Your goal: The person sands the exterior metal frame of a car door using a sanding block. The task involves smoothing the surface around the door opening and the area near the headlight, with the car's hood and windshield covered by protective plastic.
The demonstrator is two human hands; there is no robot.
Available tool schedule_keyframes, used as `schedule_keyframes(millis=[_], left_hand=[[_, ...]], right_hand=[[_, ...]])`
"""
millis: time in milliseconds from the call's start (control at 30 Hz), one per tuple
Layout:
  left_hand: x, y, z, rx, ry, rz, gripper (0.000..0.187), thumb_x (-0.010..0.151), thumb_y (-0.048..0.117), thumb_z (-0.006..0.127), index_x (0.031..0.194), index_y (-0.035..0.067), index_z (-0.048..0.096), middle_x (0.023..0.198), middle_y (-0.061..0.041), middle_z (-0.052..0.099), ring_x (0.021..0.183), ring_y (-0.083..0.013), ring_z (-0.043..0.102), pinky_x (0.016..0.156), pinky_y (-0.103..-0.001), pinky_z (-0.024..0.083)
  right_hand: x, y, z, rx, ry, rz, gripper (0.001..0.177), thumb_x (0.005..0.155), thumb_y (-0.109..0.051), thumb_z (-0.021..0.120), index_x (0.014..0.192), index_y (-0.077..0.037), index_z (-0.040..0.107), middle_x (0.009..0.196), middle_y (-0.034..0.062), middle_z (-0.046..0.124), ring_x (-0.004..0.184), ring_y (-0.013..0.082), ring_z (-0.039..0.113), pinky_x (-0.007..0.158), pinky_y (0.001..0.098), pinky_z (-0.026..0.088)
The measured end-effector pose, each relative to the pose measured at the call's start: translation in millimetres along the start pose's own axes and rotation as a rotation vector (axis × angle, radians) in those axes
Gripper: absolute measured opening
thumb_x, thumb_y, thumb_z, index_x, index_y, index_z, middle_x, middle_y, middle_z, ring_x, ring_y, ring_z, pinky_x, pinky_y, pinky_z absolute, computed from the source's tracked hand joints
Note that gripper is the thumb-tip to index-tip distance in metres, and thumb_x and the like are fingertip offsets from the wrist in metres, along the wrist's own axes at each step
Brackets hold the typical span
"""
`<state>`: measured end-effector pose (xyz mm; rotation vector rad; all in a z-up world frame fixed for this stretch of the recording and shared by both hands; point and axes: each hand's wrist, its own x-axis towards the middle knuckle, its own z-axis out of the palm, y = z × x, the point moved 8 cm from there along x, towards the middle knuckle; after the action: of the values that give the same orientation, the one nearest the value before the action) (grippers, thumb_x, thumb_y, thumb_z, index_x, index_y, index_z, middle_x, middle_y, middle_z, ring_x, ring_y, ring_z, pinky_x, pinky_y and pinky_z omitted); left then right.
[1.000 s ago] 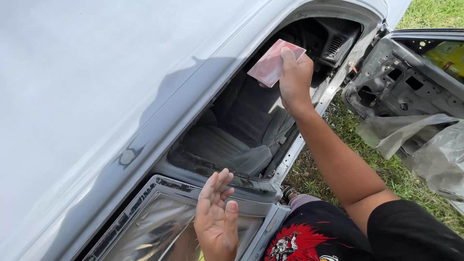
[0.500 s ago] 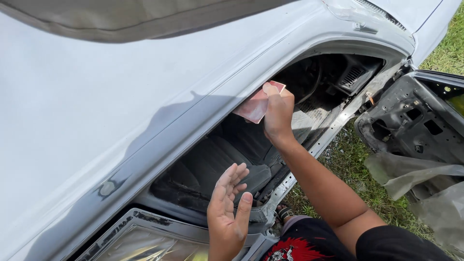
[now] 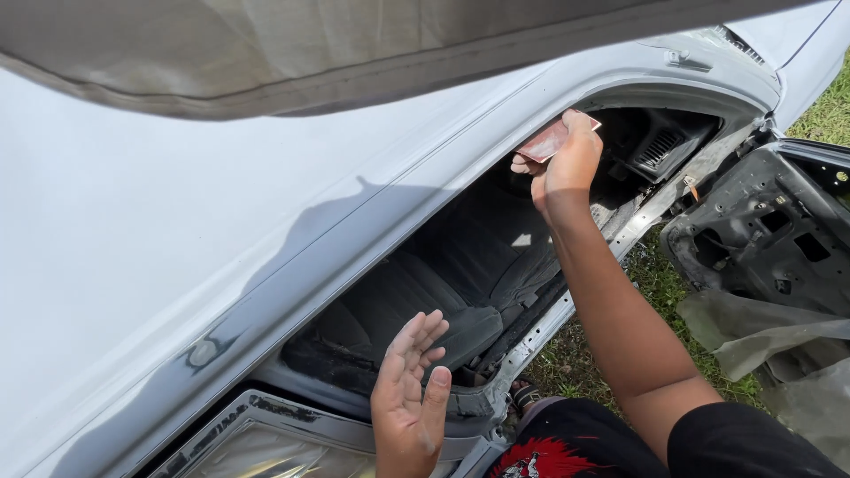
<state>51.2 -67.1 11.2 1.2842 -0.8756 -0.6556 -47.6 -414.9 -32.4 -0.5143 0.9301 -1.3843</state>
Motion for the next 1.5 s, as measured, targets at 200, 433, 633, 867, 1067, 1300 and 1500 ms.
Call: schedule_keyframes(millis=[200,433,633,867,1067,1300,1500], left_hand=[[5.7,-0.2,6.4,0.001,-0.055,-0.044,0.052,0.099,0.022,0.058,0.147,0.003,0.048,0.146,-0.017,0.061,0.134,-0.0304,0.063,0.106,-0.039,0.054],[15.5,-1.4,7.4,-0.031,-0.033,-0.032,0.052,0.100,0.021,0.057,0.147,0.000,0.047,0.146,-0.019,0.061,0.134,-0.0303,0.063,0.105,-0.037,0.054],[12.2,3.5,8.6,-0.013,-0.097,-0.036,0.053,0.099,0.020,0.058,0.148,0.002,0.046,0.147,-0.018,0.060,0.134,-0.0309,0.063,0.106,-0.038,0.054],[-8.3,11.3,-17.2,0.011,-0.053,-0.044,0.054,0.099,0.022,0.060,0.147,0.002,0.046,0.146,-0.017,0.061,0.134,-0.0294,0.063,0.105,-0.038,0.053],[-28.9,4.6,-43.4,-0.026,0.003,-0.045,0.053,0.100,0.021,0.059,0.147,0.001,0.046,0.145,-0.018,0.061,0.133,-0.0296,0.063,0.104,-0.037,0.053],[-32.7,28.0,-47.0,-0.062,-0.077,0.023,0.052,0.102,0.023,0.060,0.146,0.000,0.047,0.144,-0.017,0.061,0.132,-0.0293,0.062,0.105,-0.037,0.054],[-50.9,38.2,-65.0,-0.068,-0.127,0.014,0.051,0.101,0.022,0.059,0.145,-0.001,0.048,0.145,-0.016,0.060,0.134,-0.0277,0.061,0.107,-0.037,0.052]], right_hand=[[-38.7,6.8,-3.4,0.042,0.157,0.044,0.029,0.084,-0.025,0.061,0.103,-0.009,0.046,0.080,0.0020,0.050,0.063,0.0150,0.055,0.050,0.0310,0.050],[-39.8,-1.2,25.1,0.020,-0.280,-0.103,0.041,0.097,-0.021,0.040,0.060,-0.004,0.047,0.047,0.0128,0.043,0.032,0.0304,0.043,0.027,0.0396,0.040],[-0.7,4.2,-7.4,0.110,0.027,0.003,0.019,0.088,-0.018,0.051,0.072,-0.010,0.043,0.060,0.0088,0.042,0.046,0.0276,0.045,0.039,0.0385,0.039],[-55.1,20.3,10.1,-0.004,-0.112,0.022,0.019,0.093,-0.024,0.049,0.086,-0.007,0.054,0.067,0.0108,0.054,0.051,0.0282,0.056,0.038,0.0378,0.047],[-131.4,29.3,25.5,-0.030,-0.141,-0.077,0.043,0.102,-0.031,0.040,0.067,-0.008,0.052,0.053,0.0112,0.050,0.040,0.0243,0.045,0.032,0.0350,0.034],[-119.9,0.6,25.5,-0.068,-0.087,0.032,0.027,0.096,-0.025,0.043,0.078,-0.010,0.056,0.070,0.0079,0.057,0.049,0.0212,0.048,0.047,0.0338,0.036],[-110.8,13.2,0.4,-0.208,-0.157,-0.114,0.030,0.098,-0.023,0.045,0.077,-0.006,0.058,0.060,0.0097,0.058,0.044,0.0247,0.057,0.039,0.0334,0.051]])
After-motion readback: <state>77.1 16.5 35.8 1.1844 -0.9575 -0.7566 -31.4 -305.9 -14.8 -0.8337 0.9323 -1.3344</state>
